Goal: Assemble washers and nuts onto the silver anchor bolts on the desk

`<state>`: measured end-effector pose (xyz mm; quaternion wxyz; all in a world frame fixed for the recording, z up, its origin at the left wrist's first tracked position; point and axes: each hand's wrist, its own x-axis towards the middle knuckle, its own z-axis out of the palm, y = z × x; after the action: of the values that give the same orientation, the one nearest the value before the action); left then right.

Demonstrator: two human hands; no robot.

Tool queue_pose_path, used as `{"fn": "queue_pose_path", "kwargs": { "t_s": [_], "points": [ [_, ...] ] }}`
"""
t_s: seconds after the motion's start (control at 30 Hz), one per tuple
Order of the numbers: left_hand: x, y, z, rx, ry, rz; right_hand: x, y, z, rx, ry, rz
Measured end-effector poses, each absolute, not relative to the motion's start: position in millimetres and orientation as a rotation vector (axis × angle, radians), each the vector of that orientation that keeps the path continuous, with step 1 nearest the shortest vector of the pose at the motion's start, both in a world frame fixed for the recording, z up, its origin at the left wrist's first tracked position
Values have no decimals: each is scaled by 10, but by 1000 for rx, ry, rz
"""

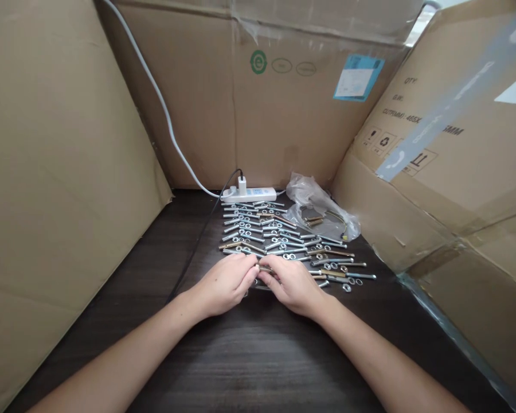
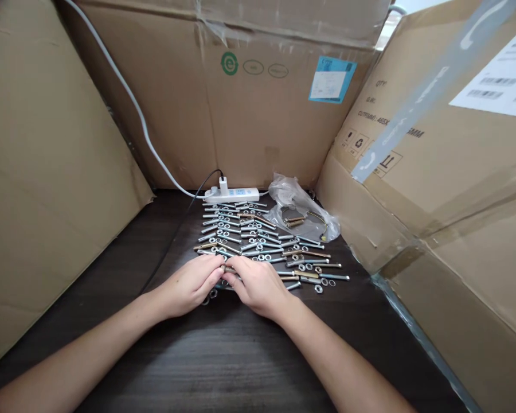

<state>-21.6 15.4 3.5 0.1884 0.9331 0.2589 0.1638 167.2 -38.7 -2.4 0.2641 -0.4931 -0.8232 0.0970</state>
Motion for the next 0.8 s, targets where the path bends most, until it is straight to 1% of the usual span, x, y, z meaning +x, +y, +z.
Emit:
{"fn": "queue_pose_path", "kwargs": {
  "t_s": [0.33,0.6,0.8],
  "points": [
    [-271,80,181,2467,754,598,1617,-408,10,-1344,-2222,221],
    [-232,107,70,2364,768,603,1631,-348,-55,-1374,-2233,113],
    [-206,111,59,2334,798,584,1617,-331,-90,-1361,-2273,100]
  ]
}}
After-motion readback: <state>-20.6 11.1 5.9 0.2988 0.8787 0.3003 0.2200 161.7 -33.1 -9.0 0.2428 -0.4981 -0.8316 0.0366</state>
